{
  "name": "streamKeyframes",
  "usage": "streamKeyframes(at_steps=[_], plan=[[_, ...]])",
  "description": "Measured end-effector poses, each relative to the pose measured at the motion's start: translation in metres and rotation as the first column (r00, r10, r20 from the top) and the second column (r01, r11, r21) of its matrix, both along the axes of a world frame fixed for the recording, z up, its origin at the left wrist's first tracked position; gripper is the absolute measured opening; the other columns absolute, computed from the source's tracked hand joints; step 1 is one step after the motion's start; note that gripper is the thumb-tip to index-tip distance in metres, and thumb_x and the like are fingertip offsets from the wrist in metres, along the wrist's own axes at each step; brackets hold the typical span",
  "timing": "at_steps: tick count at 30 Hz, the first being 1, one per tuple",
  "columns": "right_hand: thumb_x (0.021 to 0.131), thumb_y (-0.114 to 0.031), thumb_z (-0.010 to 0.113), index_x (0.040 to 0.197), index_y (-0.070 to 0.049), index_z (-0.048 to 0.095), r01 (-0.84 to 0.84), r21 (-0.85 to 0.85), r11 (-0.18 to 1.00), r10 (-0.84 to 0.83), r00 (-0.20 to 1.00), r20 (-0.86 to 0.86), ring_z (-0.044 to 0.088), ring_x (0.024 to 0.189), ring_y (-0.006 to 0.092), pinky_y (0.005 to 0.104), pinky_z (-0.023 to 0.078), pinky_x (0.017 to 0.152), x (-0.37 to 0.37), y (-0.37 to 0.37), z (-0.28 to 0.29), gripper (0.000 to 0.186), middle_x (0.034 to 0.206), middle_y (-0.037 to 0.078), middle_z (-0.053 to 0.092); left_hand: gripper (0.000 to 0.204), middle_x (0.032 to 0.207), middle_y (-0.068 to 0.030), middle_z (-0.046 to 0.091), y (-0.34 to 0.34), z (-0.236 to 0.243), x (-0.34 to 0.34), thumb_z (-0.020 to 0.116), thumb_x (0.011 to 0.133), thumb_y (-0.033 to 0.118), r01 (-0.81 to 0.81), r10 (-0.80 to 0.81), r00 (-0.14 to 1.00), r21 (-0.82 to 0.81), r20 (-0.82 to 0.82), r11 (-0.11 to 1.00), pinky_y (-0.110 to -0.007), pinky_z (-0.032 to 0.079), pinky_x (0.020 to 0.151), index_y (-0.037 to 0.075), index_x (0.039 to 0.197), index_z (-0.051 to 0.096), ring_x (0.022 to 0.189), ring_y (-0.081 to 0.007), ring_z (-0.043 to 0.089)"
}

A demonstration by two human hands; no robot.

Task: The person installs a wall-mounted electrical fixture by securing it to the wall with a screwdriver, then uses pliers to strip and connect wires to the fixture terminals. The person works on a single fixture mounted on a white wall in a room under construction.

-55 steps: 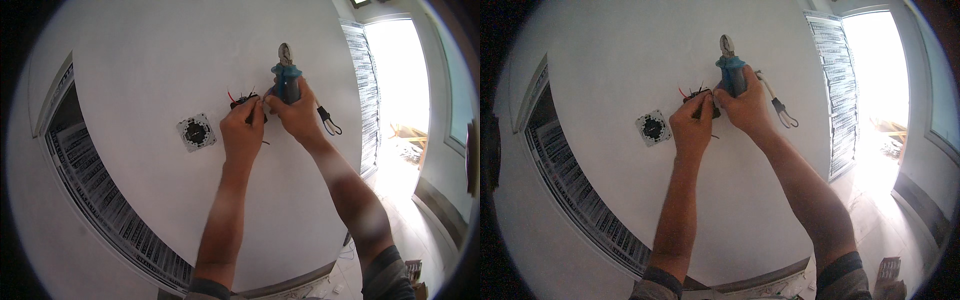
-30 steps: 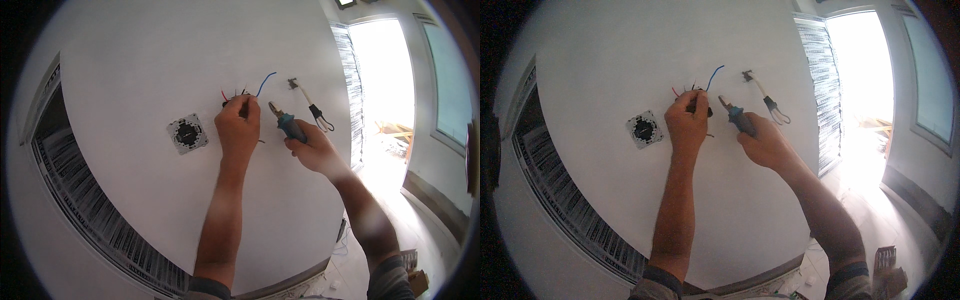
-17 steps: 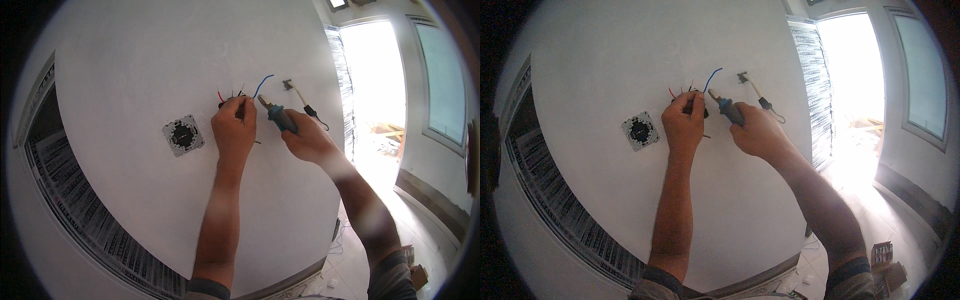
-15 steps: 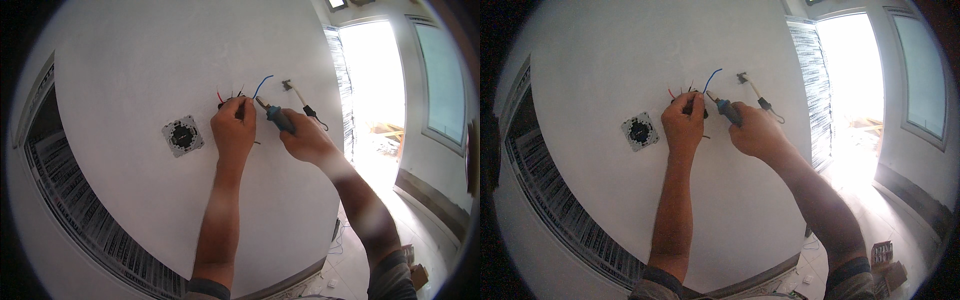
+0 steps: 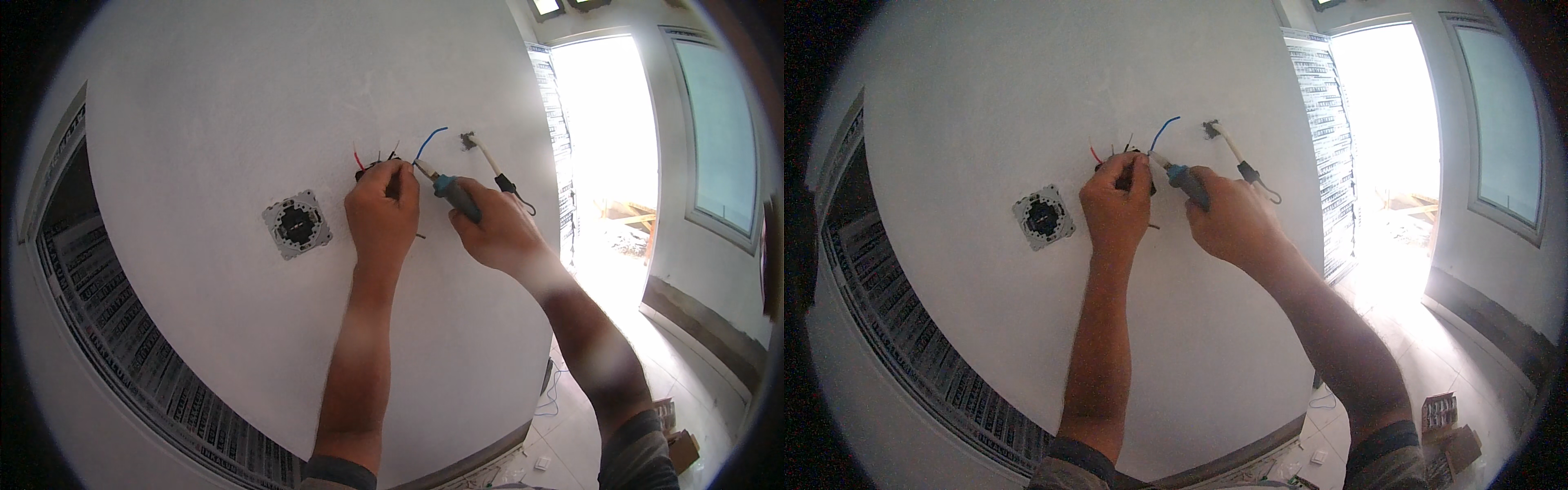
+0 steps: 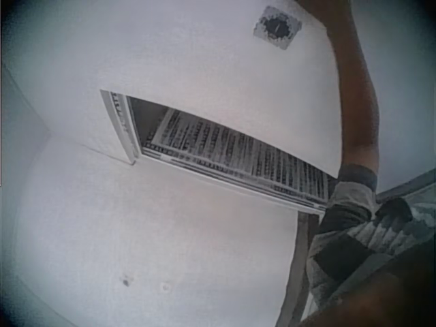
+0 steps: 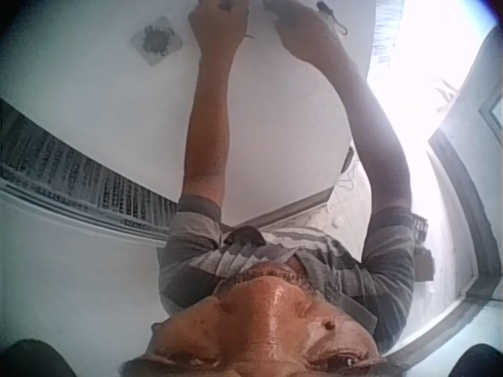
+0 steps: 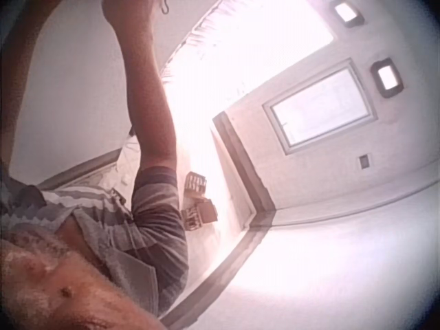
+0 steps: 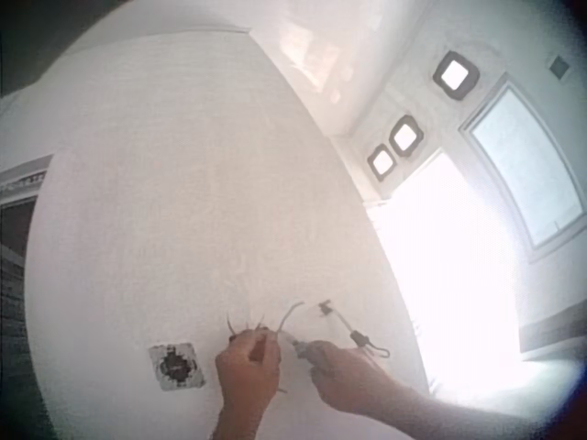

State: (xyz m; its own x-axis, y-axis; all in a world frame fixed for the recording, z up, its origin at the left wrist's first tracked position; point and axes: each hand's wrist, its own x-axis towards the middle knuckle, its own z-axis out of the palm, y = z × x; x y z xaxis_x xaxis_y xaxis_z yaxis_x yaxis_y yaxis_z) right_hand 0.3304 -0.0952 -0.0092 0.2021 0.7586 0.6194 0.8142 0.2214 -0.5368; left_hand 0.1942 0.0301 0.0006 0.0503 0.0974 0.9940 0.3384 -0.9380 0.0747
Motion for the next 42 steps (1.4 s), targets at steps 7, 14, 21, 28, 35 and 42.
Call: streamKeyframes(at_steps=[7,14,21,28,35,42], plan=[[0.099,-0.012,0.057,0.135,-0.005,0.061,0.034,0.005,0.999,-0.034,0.997,0.069,0.076,0.080,0.0336,0.0456,0.061,0.078,-0.001,0.004,0.002,0.037,0.092,0.021,0.076,0.017,0.092,-0.0149,0.077,-0.001,-0.001,-0.002,0.068,0.099,0.013,-0.044,0.046,0.998,0.044,-0.036,0.998,-0.034,0.059,0.069,-0.003,0.103,0.075,0.078,-0.0217,0.075],[0.102,-0.018,0.057,0.125,-0.004,0.062,0.010,0.081,0.997,-0.018,0.995,0.098,0.075,0.079,0.0346,0.0486,0.057,0.073,0.004,0.018,-0.009,0.027,0.089,0.020,0.075,0.013,0.093,-0.0145,0.077,-0.001,-0.002,-0.005,0.071,0.096,0.008,0.000,0.003,0.999,0.081,-0.043,0.997,-0.034,0.061,0.069,-0.002,0.104,0.075,0.077,-0.0209,0.076],[0.104,-0.023,0.058,0.124,-0.006,0.062,0.021,0.140,0.990,-0.042,0.988,0.146,0.074,0.082,0.0362,0.0510,0.056,0.073,0.009,0.029,-0.007,0.027,0.092,0.019,0.074,0.013,0.093,-0.0148,0.078,0.000,0.004,-0.008,0.074,0.094,0.005,0.086,-0.087,0.996,-0.041,-0.030,0.995,-0.033,0.061,0.068,-0.002,0.105,0.076,0.077,-0.0196,0.077],[0.102,-0.019,0.058,0.130,-0.008,0.060,0.076,0.282,0.956,-0.149,0.958,0.246,0.074,0.084,0.0364,0.0499,0.059,0.075,0.011,0.037,-0.014,0.030,0.095,0.020,0.073,0.013,0.090,-0.0140,0.077,-0.003,0.010,-0.016,0.071,0.098,0.009,-0.049,0.055,0.990,0.049,-0.130,0.998,-0.034,0.060,0.071,-0.001,0.105,0.076,0.079,-0.0204,0.076],[0.099,-0.015,0.064,0.133,-0.008,0.057,0.109,0.238,0.965,-0.163,0.961,0.224,0.073,0.091,0.0392,0.0521,0.056,0.084,0.008,0.032,-0.011,0.035,0.093,0.019,0.073,0.017,0.091,-0.0161,0.077,-0.009,0.015,-0.018,0.067,0.101,0.010,-0.124,0.122,0.964,0.007,-0.237,0.992,-0.036,0.058,0.069,-0.003,0.109,0.075,0.077,-0.0216,0.076],[0.099,-0.019,0.060,0.116,-0.001,0.067,0.025,-0.020,0.999,-0.022,0.986,0.164,0.075,0.086,0.0397,0.0514,0.059,0.079,0.010,0.010,-0.004,0.026,0.091,0.023,0.074,0.015,0.094,-0.0175,0.077,-0.002,0.009,-0.017,0.069,0.098,0.008,-0.186,0.231,0.924,0.171,-0.304,0.968,-0.037,0.061,0.074,-0.002,0.107,0.075,0.082,-0.0257,0.077]])
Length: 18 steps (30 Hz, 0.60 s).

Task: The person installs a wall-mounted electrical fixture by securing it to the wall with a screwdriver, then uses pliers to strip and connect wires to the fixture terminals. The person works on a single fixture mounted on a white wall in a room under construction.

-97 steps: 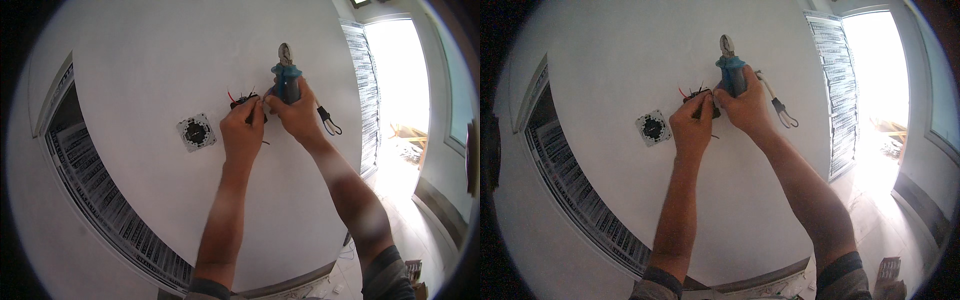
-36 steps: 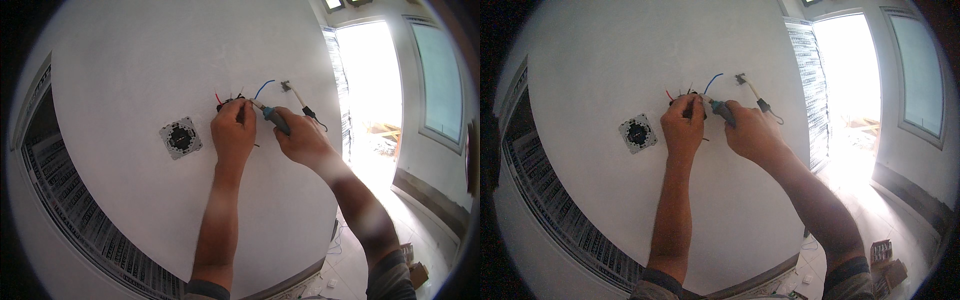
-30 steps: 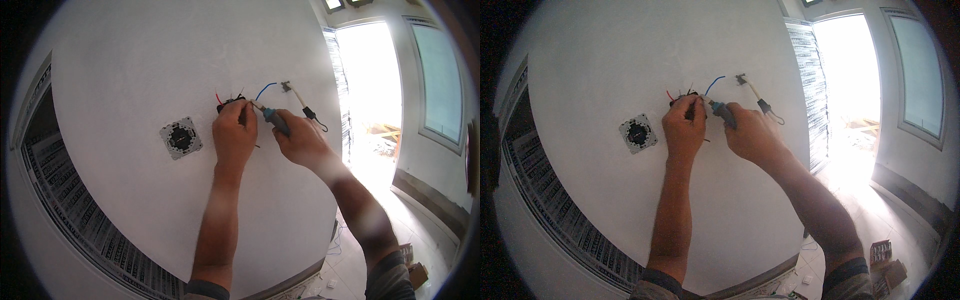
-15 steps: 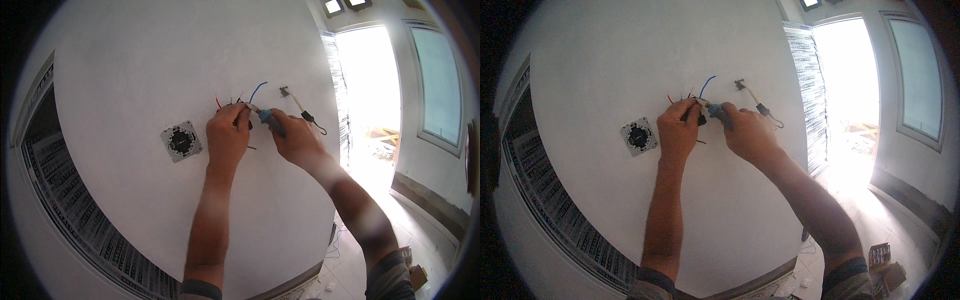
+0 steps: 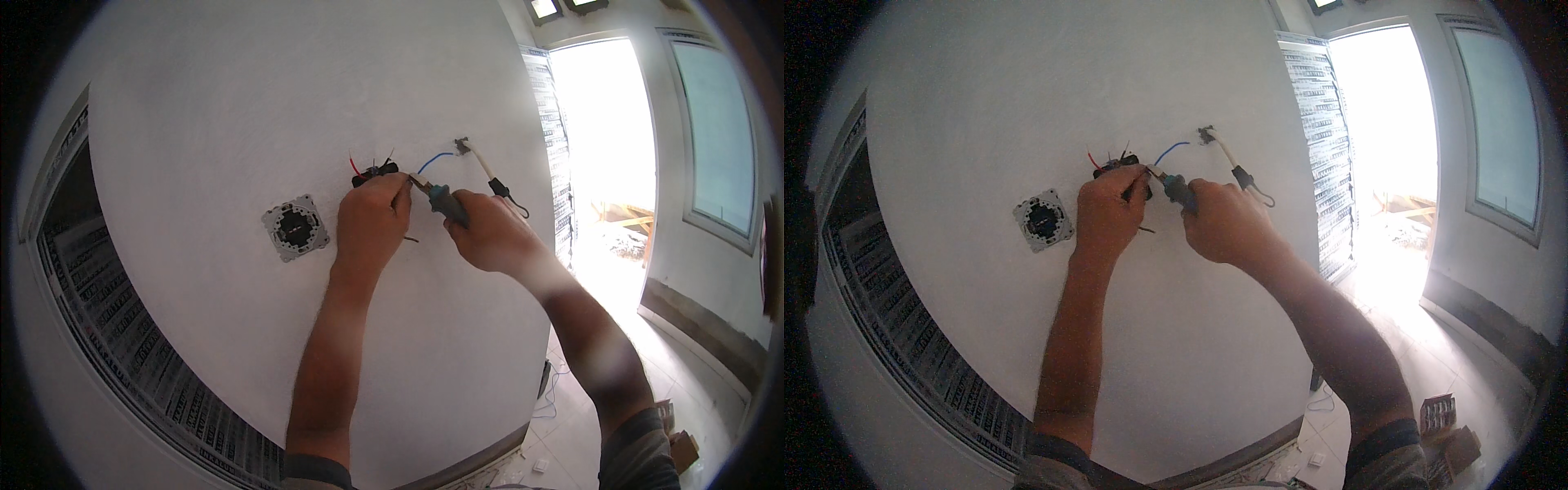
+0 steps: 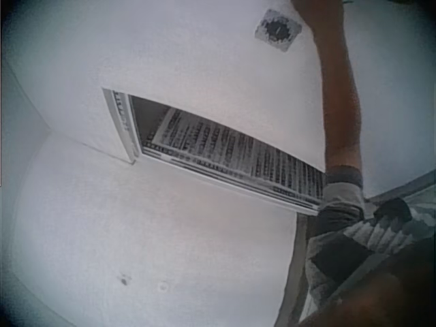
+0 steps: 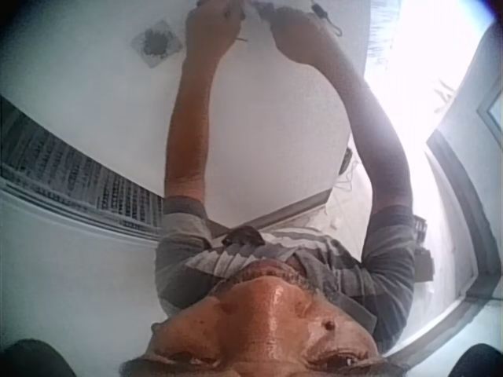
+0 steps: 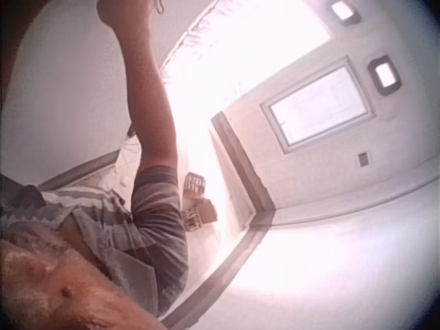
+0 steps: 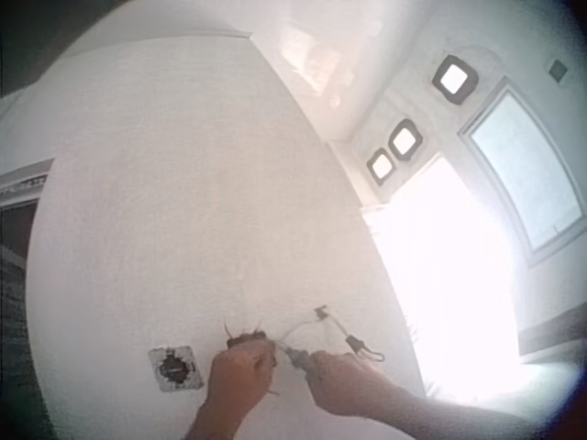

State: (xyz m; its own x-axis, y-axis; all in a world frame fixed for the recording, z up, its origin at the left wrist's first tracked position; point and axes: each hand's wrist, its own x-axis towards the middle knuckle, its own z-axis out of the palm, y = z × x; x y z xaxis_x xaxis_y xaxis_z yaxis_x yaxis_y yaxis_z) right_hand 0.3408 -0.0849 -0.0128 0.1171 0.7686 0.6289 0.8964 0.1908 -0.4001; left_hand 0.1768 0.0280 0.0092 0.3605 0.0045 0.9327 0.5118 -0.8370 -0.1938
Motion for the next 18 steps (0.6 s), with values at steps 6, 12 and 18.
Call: streamKeyframes(at_steps=[6,12,18], plan=[[0.100,-0.024,0.061,0.108,-0.002,0.071,-0.036,-0.179,0.983,0.013,0.991,-0.131,0.074,0.088,0.0417,0.0496,0.059,0.083,0.002,-0.009,0.018,0.026,0.091,0.024,0.074,0.014,0.094,-0.0165,0.078,0.003,-0.001,-0.002,0.070,0.096,0.007,-0.055,0.062,0.996,0.109,-0.058,0.993,-0.037,0.061,0.071,-0.001,0.106,0.075,0.080,-0.0274,0.077],[0.101,-0.025,0.061,0.118,-0.003,0.064,0.043,0.219,0.975,-0.040,0.999,-0.015,0.074,0.087,0.0409,0.0526,0.059,0.078,-0.002,0.024,-0.012,0.028,0.092,0.021,0.074,0.013,0.084,-0.0141,0.074,0.000,0.009,-0.002,0.065,0.102,0.010,0.115,-0.114,0.993,-0.136,0.018,0.984,-0.035,0.055,0.064,-0.001,0.103,0.071,0.069,-0.0204,0.071],[0.102,-0.024,0.060,0.118,-0.004,0.062,0.100,0.338,0.936,-0.139,0.986,0.094,0.075,0.086,0.0403,0.0514,0.059,0.076,-0.005,0.031,-0.006,0.026,0.097,0.021,0.073,0.016,0.080,-0.0111,0.069,-0.002,0.018,-0.006,0.061,0.105,0.015,0.115,-0.125,0.992,-0.240,-0.026,0.964,-0.034,0.051,0.062,0.000,0.104,0.067,0.065,-0.0164,0.062]])
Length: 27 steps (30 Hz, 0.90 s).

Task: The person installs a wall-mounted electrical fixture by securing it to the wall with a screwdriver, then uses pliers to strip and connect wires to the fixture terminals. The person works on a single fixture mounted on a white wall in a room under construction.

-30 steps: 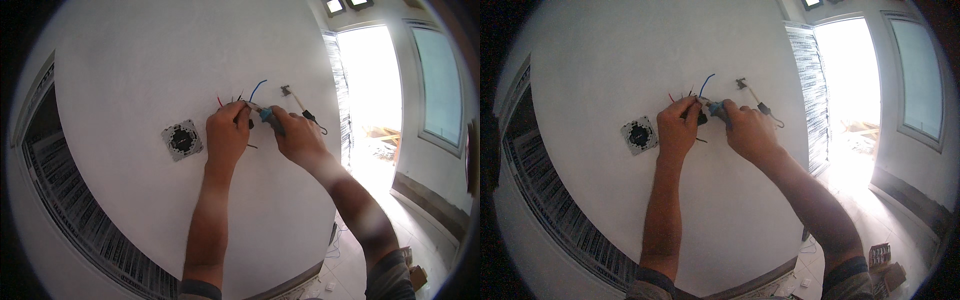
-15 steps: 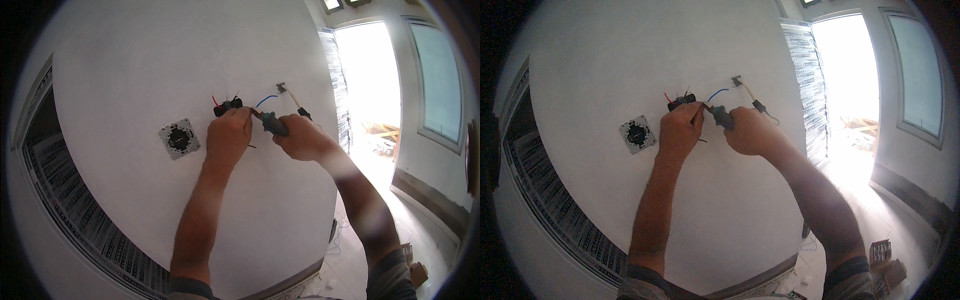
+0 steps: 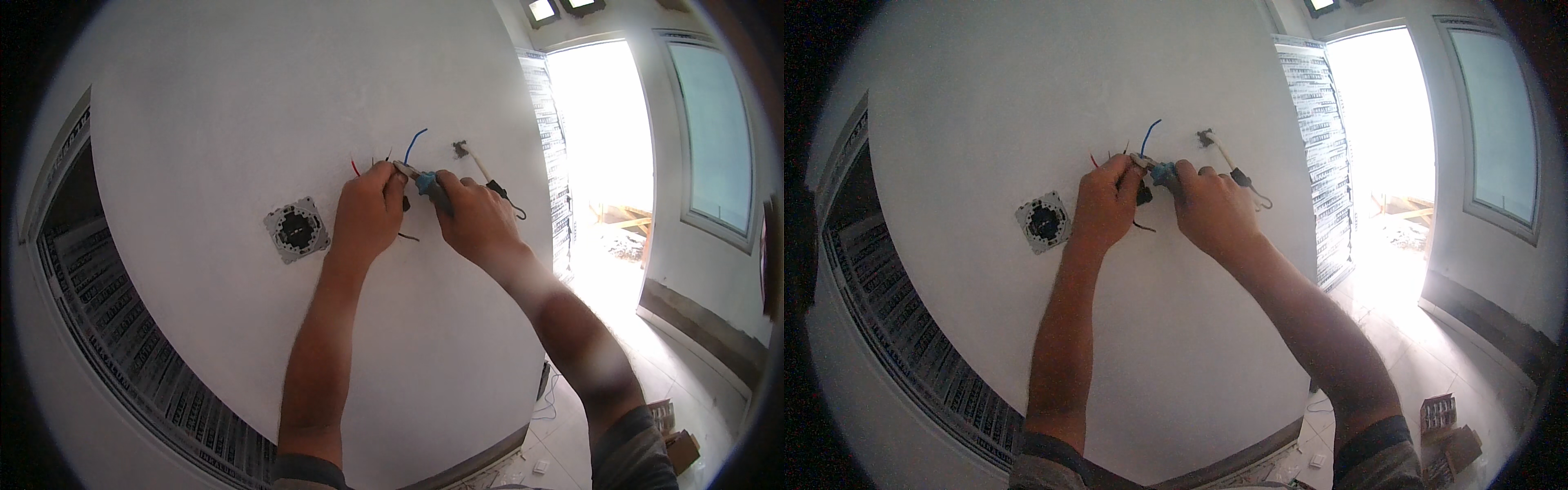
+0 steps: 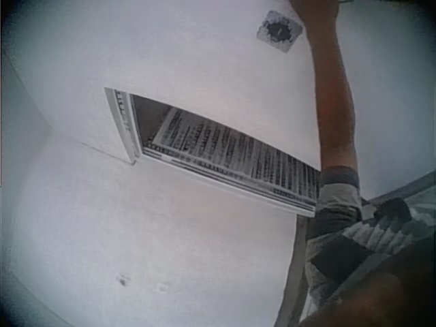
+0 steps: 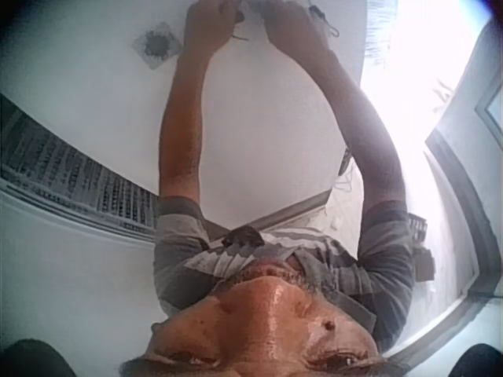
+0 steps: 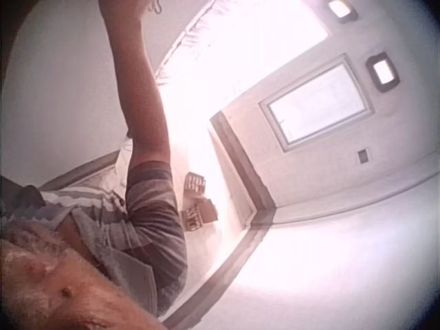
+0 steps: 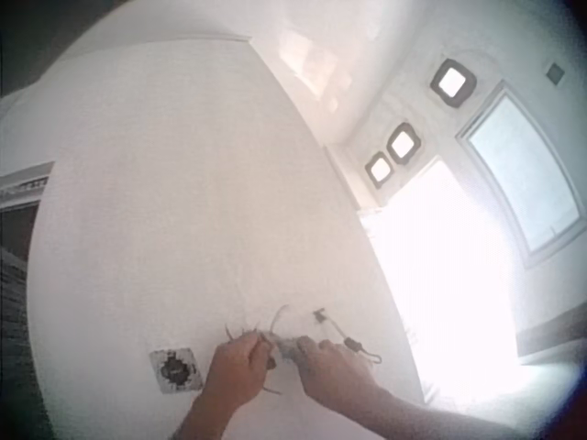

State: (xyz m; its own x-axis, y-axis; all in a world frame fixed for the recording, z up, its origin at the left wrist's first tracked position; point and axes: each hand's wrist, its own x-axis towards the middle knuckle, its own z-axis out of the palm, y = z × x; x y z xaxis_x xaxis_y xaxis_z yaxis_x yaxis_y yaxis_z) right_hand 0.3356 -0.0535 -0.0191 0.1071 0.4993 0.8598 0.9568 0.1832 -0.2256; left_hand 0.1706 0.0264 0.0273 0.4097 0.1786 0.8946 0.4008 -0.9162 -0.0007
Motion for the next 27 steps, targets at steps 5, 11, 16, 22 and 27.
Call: streamKeyframes(at_steps=[5,11,16,22,27], plan=[[0.101,-0.023,0.062,0.116,-0.005,0.063,-0.041,-0.076,0.996,0.038,0.998,-0.040,0.075,0.085,0.0391,0.0506,0.059,0.075,0.007,0.002,-0.007,0.023,0.093,0.020,0.074,0.021,0.075,-0.0091,0.064,-0.007,-0.003,-0.004,0.069,0.101,0.022,-0.008,0.002,0.994,-0.054,-0.108,0.998,-0.032,0.047,0.059,0.002,0.103,0.065,0.063,-0.0136,0.057],[0.101,-0.025,0.064,0.110,-0.004,0.068,-0.184,-0.078,0.980,0.167,0.968,-0.188,0.074,0.086,0.0419,0.0528,0.057,0.077,0.008,-0.008,-0.001,0.024,0.089,0.021,0.074,0.033,0.074,-0.0073,0.064,-0.022,0.006,-0.002,0.077,0.096,0.031,-0.129,0.104,0.955,-0.072,-0.278,0.989,-0.031,0.047,0.057,0.003,0.106,0.064,0.062,-0.0121,0.058],[0.101,-0.026,0.066,0.104,-0.002,0.070,-0.230,-0.105,0.968,0.198,0.947,-0.251,0.074,0.088,0.0422,0.0520,0.057,0.079,0.010,-0.010,0.002,0.025,0.090,0.023,0.074,0.038,0.075,-0.0066,0.064,-0.003,-0.004,-0.001,0.076,0.097,0.041,-0.134,0.163,0.965,0.150,-0.207,0.980,-0.034,0.049,0.057,0.006,0.100,0.062,0.060,-0.0175,0.062],[0.100,-0.026,0.067,0.097,-0.001,0.072,-0.248,-0.114,0.962,0.204,0.930,-0.305,0.074,0.087,0.0415,0.0519,0.057,0.081,0.013,-0.012,0.001,0.025,0.086,0.023,0.074,0.046,0.075,-0.0064,0.064,0.004,-0.012,0.006,0.069,0.099,0.052,-0.260,0.326,0.933,0.346,-0.150,0.902,-0.034,0.052,0.055,0.008,0.094,0.060,0.061,-0.0201,0.065],[0.100,-0.024,0.067,0.098,-0.002,0.073,-0.255,-0.118,0.960,0.206,0.924,-0.321,0.074,0.085,0.0401,0.0511,0.057,0.080,0.016,-0.011,0.001,0.023,0.086,0.022,0.074,0.047,0.074,-0.0053,0.064,0.005,-0.013,0.007,0.069,0.098,0.055,-0.271,0.342,0.927,0.358,-0.152,0.893,-0.033,0.052,0.053,0.008,0.093,0.061,0.061,-0.0171,0.065]])
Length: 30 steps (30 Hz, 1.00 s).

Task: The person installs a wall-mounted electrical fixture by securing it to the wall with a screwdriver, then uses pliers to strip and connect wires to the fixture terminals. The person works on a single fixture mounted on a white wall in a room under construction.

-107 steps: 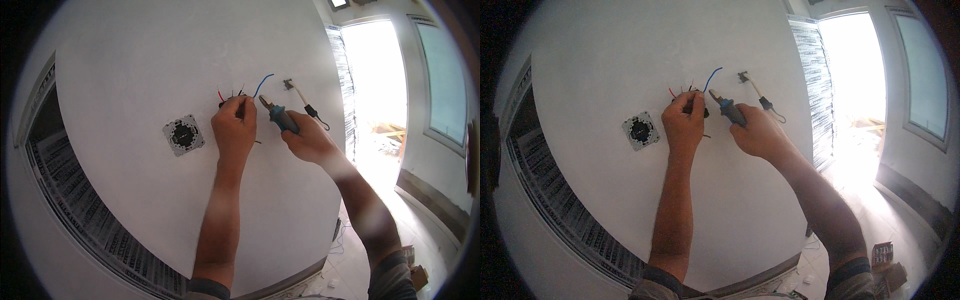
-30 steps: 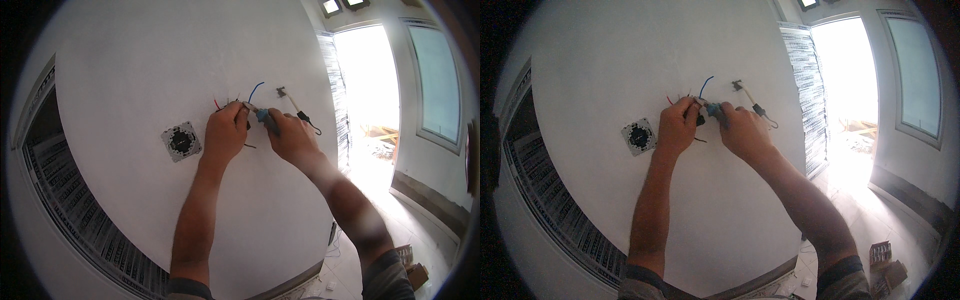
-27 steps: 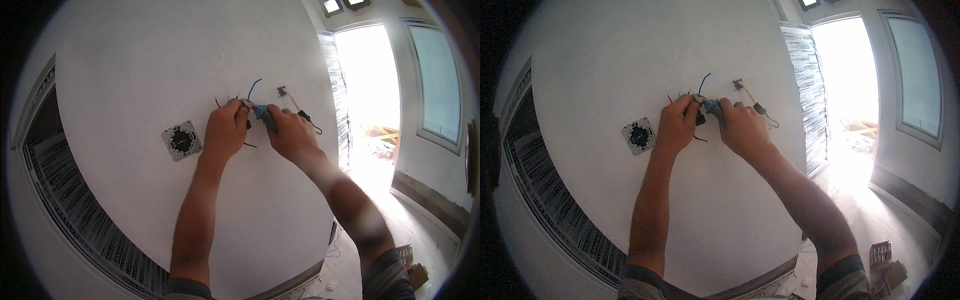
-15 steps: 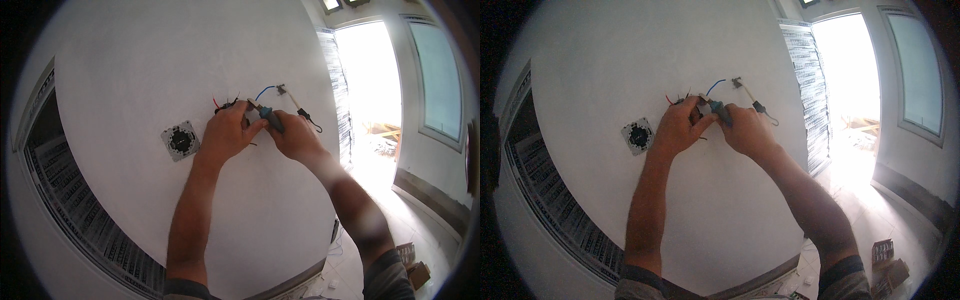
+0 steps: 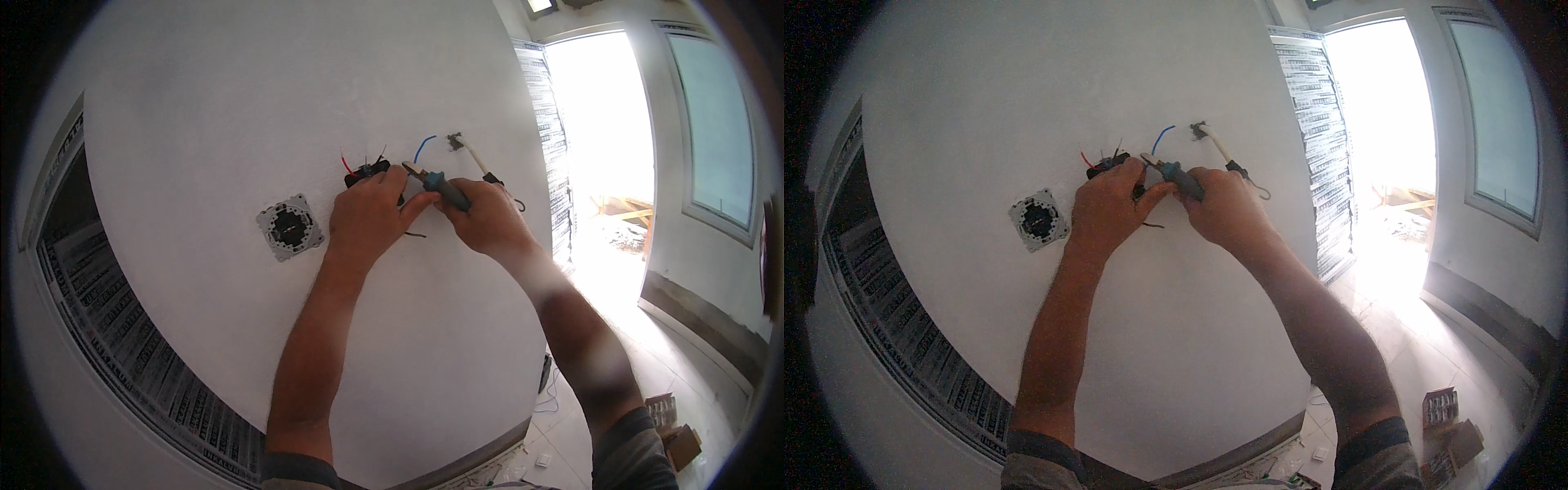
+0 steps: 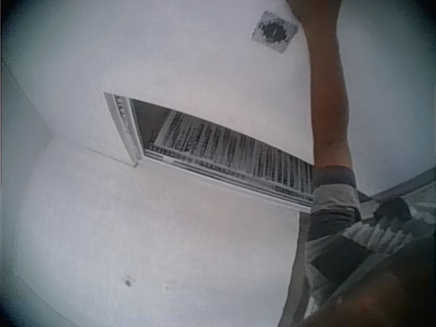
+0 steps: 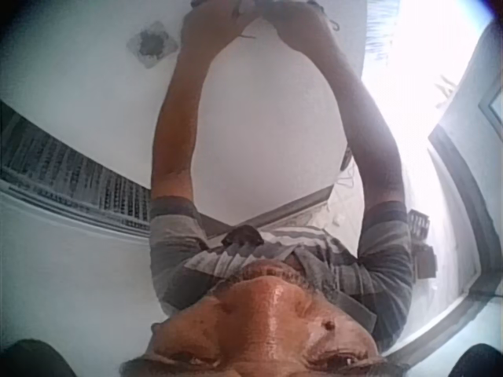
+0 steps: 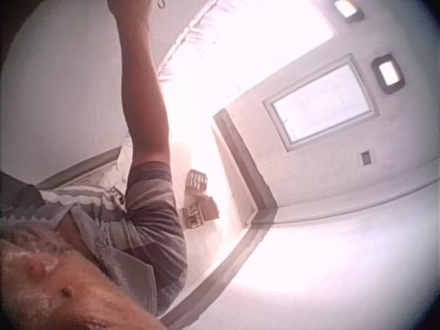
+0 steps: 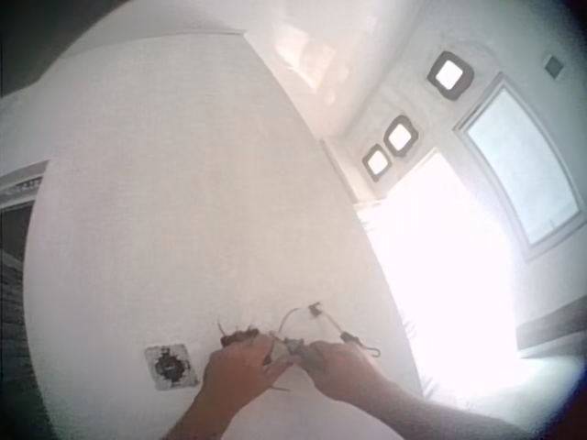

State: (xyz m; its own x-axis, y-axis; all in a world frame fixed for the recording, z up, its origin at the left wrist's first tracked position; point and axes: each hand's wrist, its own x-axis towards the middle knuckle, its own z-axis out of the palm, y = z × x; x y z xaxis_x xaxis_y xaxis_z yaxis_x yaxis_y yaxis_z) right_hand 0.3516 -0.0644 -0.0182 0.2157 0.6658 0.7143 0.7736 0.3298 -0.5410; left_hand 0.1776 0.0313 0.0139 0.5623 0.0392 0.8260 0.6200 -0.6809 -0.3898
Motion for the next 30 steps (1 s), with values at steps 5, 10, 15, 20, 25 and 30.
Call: streamKeyframes(at_steps=[5,10,15,20,25,30], plan=[[0.100,-0.022,0.067,0.101,-0.003,0.074,0.019,0.038,0.999,-0.019,1.000,0.013,0.075,0.083,0.0380,0.0493,0.058,0.081,-0.002,0.000,-0.001,0.020,0.085,0.020,0.075,0.046,0.074,-0.0051,0.064,0.002,-0.001,0.000,0.070,0.097,0.054,-0.011,0.011,1.000,0.015,0.006,1.000,-0.033,0.052,0.053,0.009,0.092,0.061,0.060,-0.0163,0.064],[0.101,-0.022,0.066,0.105,-0.003,0.074,-0.005,0.001,1.000,0.005,0.999,-0.042,0.075,0.087,0.0368,0.0491,0.058,0.084,-0.006,-0.001,-0.002,0.021,0.089,0.020,0.075,0.042,0.071,-0.0056,0.063,0.001,0.003,-0.001,0.074,0.097,0.047,0.049,-0.050,0.998,0.045,0.021,0.998,-0.034,0.050,0.054,0.008,0.090,0.063,0.059,-0.0164,0.062],[0.101,-0.023,0.065,0.107,-0.005,0.075,0.000,-0.133,0.991,0.000,1.000,-0.005,0.074,0.093,0.0381,0.0499,0.057,0.088,-0.012,-0.016,0.006,0.022,0.095,0.020,0.076,0.024,0.077,-0.0125,0.069,-0.005,0.011,-0.014,0.071,0.099,0.024,0.317,-0.313,0.948,-0.240,0.058,0.917,-0.041,0.051,0.061,0.001,0.093,0.068,0.065,-0.0278,0.066],[0.099,-0.023,0.064,0.108,-0.005,0.074,0.128,-0.197,0.972,-0.098,0.983,0.155,0.074,0.097,0.0399,0.0499,0.058,0.091,-0.007,-0.024,0.013,0.022,0.096,0.021,0.076,0.014,0.083,-0.0158,0.073,0.000,0.009,-0.009,0.068,0.097,0.011,0.373,-0.360,0.927,-0.159,0.106,0.914,-0.041,0.054,0.065,-0.002,0.097,0.073,0.071,-0.0313,0.070],[0.099,-0.021,0.062,0.105,-0.003,0.072,0.185,-0.174,0.967,-0.147,0.967,0.209,0.074,0.096,0.0402,0.0494,0.059,0.089,-0.010,-0.025,0.009,0.022,0.096,0.022,0.076,0.014,0.091,-0.0158,0.077,0.005,-0.001,-0.007,0.069,0.097,0.008,0.286,-0.284,0.954,-0.005,0.099,0.958,-0.037,0.059,0.070,-0.003,0.103,0.076,0.076,-0.0246,0.076],[0.100,-0.024,0.062,0.103,-0.003,0.070,0.142,-0.138,0.980,-0.119,0.980,0.162,0.074,0.091,0.0411,0.0514,0.059,0.083,-0.012,-0.020,0.003,0.023,0.093,0.022,0.075,0.013,0.091,-0.0155,0.077,0.002,0.000,-0.004,0.070,0.096,0.008,0.301,-0.292,0.947,-0.052,0.133,0.952,-0.038,0.060,0.072,-0.003,0.101,0.075,0.078,-0.0273,0.076]])
